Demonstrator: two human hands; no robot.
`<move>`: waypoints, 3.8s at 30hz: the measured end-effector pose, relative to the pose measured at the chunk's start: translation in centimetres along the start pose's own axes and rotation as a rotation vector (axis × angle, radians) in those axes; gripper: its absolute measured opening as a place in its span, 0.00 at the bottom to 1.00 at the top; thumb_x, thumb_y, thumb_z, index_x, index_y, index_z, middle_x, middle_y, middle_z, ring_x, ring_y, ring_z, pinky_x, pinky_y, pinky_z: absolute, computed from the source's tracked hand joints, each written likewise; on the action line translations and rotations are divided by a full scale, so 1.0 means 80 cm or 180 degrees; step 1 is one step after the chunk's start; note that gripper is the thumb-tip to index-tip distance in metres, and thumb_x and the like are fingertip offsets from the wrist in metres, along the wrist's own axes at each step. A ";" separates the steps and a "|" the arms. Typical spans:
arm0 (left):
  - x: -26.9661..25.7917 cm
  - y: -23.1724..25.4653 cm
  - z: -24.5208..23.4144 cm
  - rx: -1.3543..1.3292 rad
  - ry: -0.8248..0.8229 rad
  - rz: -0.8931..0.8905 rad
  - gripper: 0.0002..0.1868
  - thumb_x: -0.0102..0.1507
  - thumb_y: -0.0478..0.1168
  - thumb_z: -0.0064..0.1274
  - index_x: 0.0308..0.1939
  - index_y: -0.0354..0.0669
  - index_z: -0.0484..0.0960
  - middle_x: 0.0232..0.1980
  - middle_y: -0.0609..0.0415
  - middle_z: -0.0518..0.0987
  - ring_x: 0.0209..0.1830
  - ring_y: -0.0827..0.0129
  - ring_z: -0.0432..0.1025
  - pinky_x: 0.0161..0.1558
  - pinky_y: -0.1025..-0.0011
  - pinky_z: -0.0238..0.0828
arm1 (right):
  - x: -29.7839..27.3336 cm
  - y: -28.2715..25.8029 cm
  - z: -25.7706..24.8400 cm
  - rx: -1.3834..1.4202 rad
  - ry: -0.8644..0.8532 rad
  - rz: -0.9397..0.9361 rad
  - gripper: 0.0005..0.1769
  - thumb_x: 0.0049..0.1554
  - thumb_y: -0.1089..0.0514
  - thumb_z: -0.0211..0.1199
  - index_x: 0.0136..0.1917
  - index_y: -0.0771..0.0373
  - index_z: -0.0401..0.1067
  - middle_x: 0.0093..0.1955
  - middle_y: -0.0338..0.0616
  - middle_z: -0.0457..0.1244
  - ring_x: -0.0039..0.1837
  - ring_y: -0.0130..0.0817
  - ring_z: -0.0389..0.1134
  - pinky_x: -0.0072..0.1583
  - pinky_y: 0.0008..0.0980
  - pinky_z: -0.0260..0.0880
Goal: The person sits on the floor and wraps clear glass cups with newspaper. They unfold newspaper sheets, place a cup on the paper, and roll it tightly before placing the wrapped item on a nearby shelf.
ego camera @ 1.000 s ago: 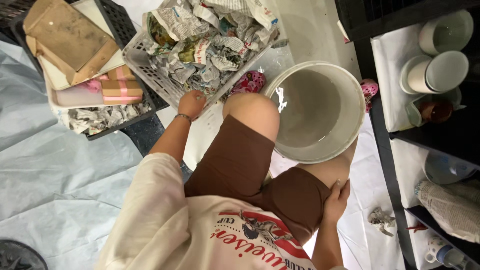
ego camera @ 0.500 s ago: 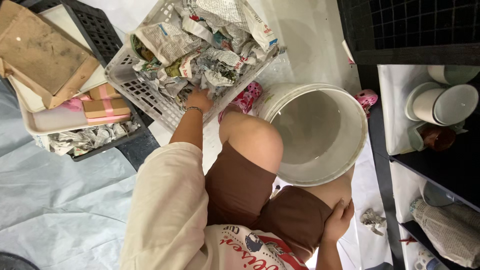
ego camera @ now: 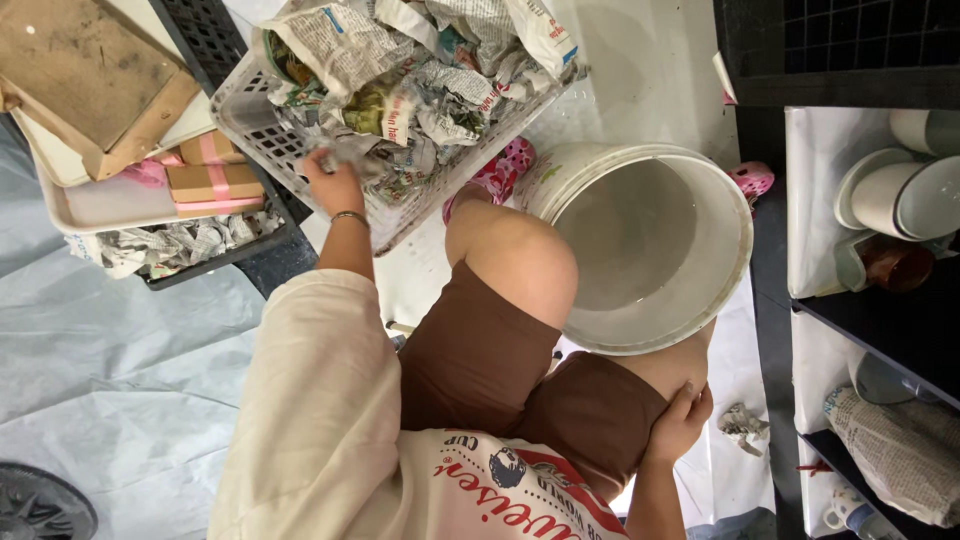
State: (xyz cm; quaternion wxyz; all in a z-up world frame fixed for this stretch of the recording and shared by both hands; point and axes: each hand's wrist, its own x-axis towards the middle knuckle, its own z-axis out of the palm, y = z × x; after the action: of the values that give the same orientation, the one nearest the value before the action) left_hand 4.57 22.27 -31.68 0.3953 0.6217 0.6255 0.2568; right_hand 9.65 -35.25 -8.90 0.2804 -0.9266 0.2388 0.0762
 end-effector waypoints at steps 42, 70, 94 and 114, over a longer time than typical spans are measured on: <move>0.060 -0.006 0.042 -0.0199 -0.2314 -0.0045 0.30 0.62 0.34 0.65 0.67 0.47 0.71 0.68 0.49 0.74 0.67 0.60 0.70 0.63 0.61 0.73 | 0.006 0.006 -0.002 0.0149 0.0005 -0.0030 0.31 0.69 0.45 0.54 0.73 0.71 0.60 0.70 0.59 0.61 0.68 0.44 0.64 0.69 0.38 0.62; -0.010 -0.031 0.148 0.5694 -0.2964 0.2832 0.21 0.68 0.51 0.44 0.61 0.55 0.82 0.63 0.53 0.77 0.66 0.57 0.64 0.60 0.54 0.54 | 0.009 0.002 -0.003 0.0204 0.0040 0.0166 0.30 0.68 0.45 0.54 0.73 0.69 0.60 0.68 0.56 0.63 0.66 0.41 0.64 0.67 0.37 0.63; 0.009 0.117 -0.071 -0.2321 -0.1850 -0.0408 0.18 0.74 0.39 0.47 0.63 0.32 0.81 0.48 0.56 0.82 0.33 0.79 0.67 0.37 0.78 0.63 | 0.005 0.011 0.010 -0.0389 0.0755 -0.1746 0.24 0.67 0.61 0.63 0.74 0.68 0.63 0.80 0.57 0.50 0.73 0.52 0.62 0.72 0.44 0.69; -0.295 0.329 -0.247 -0.0396 -0.3451 0.4703 0.21 0.58 0.37 0.63 0.55 0.38 0.82 0.60 0.54 0.80 0.47 0.60 0.73 0.49 0.61 0.69 | -0.135 -0.231 0.011 0.4171 -0.2301 -0.1329 0.35 0.64 0.64 0.70 0.76 0.61 0.53 0.68 0.46 0.59 0.69 0.36 0.64 0.69 0.37 0.67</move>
State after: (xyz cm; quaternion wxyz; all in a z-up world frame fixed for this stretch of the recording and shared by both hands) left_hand 1.63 4.97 4.85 0.4026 0.8765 -0.2169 0.1506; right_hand 9.14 -16.96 2.26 0.8400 -0.5152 -0.0507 0.1625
